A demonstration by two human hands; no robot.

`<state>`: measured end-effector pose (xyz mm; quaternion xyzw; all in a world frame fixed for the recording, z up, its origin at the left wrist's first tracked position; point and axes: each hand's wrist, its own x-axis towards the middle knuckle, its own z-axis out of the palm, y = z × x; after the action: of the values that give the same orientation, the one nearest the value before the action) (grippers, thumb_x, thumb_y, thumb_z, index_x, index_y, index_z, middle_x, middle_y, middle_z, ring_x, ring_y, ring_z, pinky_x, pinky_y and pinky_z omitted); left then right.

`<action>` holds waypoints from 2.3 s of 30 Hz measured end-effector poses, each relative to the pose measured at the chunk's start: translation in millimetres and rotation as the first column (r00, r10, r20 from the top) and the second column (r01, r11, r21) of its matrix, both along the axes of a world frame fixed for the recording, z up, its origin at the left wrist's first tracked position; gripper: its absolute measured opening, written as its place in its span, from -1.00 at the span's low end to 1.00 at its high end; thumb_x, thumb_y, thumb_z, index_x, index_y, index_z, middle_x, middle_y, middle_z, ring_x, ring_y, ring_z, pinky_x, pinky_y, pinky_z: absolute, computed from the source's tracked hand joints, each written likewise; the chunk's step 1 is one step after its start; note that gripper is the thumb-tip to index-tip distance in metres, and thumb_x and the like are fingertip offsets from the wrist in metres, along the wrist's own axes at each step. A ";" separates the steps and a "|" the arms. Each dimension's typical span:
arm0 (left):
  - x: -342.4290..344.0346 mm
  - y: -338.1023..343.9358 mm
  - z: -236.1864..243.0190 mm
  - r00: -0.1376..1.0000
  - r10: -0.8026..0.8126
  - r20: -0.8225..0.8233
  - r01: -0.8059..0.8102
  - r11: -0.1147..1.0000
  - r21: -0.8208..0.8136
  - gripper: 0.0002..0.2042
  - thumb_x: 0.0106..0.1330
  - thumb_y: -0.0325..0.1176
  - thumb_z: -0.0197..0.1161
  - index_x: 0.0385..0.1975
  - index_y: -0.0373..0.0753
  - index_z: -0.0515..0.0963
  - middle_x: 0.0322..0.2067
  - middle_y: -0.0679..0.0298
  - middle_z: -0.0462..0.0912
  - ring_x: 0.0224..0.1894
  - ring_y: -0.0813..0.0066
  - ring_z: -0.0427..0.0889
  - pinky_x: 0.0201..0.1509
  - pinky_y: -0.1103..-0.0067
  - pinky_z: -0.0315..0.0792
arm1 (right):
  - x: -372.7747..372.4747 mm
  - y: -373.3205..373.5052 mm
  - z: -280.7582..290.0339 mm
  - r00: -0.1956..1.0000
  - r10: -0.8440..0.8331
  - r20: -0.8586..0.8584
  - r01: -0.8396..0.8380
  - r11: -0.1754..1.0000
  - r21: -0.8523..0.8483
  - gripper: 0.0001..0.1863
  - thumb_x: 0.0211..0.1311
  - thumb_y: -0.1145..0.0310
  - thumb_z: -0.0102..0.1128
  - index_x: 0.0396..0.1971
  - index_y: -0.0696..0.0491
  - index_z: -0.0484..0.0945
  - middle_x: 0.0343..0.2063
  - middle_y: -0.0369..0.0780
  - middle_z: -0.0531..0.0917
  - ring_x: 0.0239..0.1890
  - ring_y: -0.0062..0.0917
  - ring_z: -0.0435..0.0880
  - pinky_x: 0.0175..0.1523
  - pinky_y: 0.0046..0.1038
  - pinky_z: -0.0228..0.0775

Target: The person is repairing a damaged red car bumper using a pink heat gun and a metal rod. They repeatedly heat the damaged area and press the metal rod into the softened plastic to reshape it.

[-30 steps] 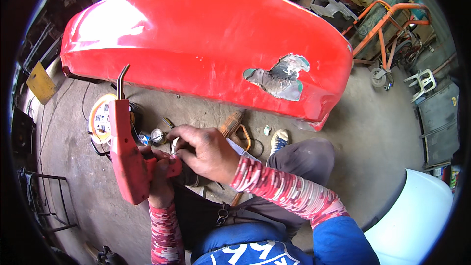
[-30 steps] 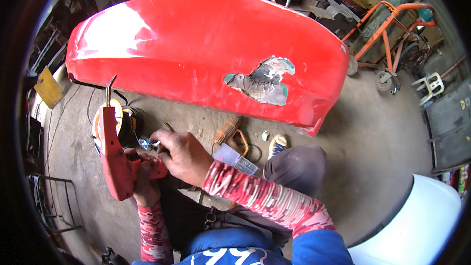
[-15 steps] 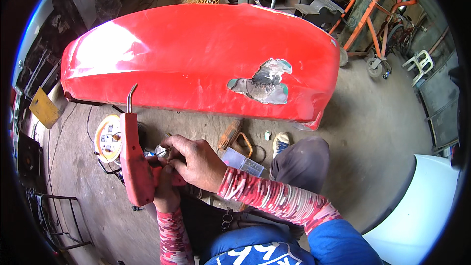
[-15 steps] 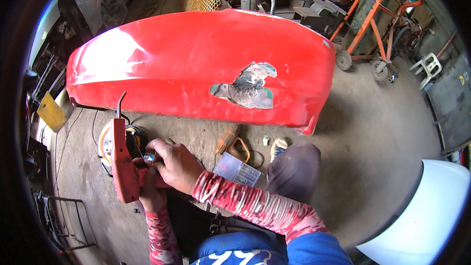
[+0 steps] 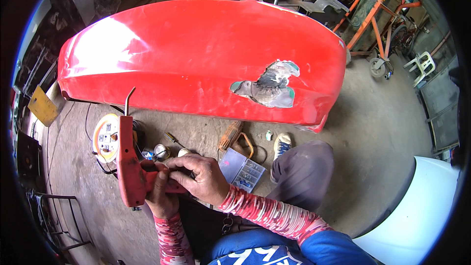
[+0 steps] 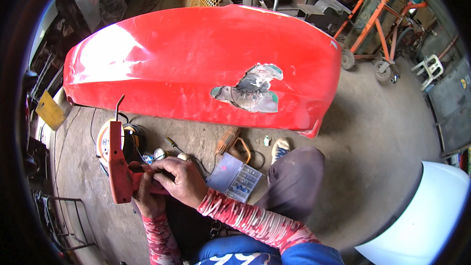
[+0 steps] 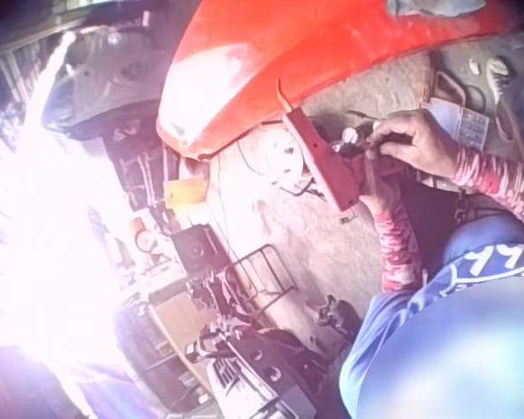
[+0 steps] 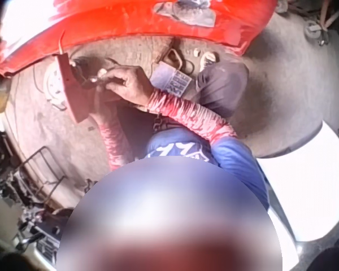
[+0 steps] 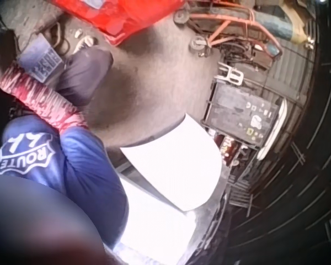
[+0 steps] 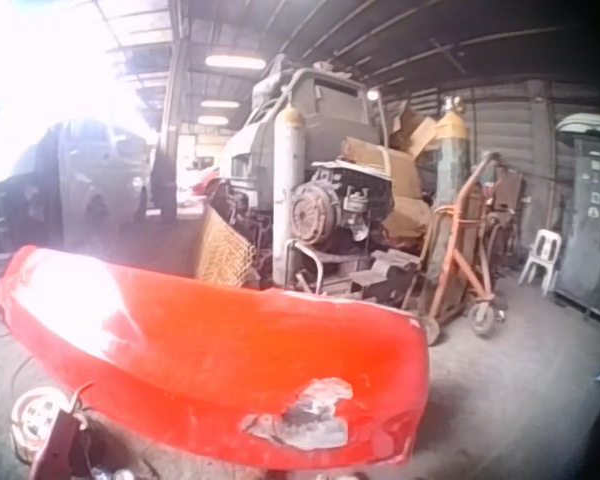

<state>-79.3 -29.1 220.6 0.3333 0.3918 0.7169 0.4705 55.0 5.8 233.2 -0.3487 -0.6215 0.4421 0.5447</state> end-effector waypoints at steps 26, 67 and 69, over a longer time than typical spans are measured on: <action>-3.8 -6.4 17.7 0.987 -0.150 -0.059 0.141 0.981 -0.131 -0.61 0.06 -0.53 0.39 -0.07 -0.30 0.48 -0.27 0.26 0.61 -0.17 0.47 0.62 -0.04 0.53 0.53 | 17.3 -9.5 1.2 0.992 0.041 0.119 -0.043 0.999 0.011 -0.78 0.15 0.52 0.40 -0.18 0.18 0.70 -0.25 -0.11 0.76 -0.16 -0.36 0.77 -0.06 -0.43 0.57; -3.0 -4.0 12.2 0.984 -0.177 0.017 0.178 0.973 -0.149 -0.59 0.10 -0.63 0.36 -0.03 -0.29 0.44 -0.25 0.25 0.61 -0.33 0.52 0.67 -0.39 0.61 0.64 | 4.1 -28.9 -12.9 0.998 -0.036 -0.059 0.016 0.951 -0.309 -0.83 0.32 0.48 0.33 -0.16 0.22 0.66 -0.30 -0.23 0.75 -0.25 -0.65 0.68 -0.11 -0.56 0.55; -2.3 -6.4 13.4 0.983 -0.183 0.012 0.182 0.964 -0.195 -0.67 0.18 -0.57 0.37 -0.07 -0.29 0.47 -0.26 0.29 0.61 -0.36 0.58 0.62 -0.36 0.66 0.55 | 3.8 -29.5 -16.7 0.997 -0.043 -0.062 0.023 0.954 -0.299 -0.84 0.33 0.50 0.31 -0.16 0.24 0.64 -0.29 -0.22 0.74 -0.26 -0.64 0.69 -0.11 -0.56 0.56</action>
<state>-81.6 -35.5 234.0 0.3224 0.4293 0.6276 0.5638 58.8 -23.7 216.5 -0.4221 -0.5231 0.5331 0.5138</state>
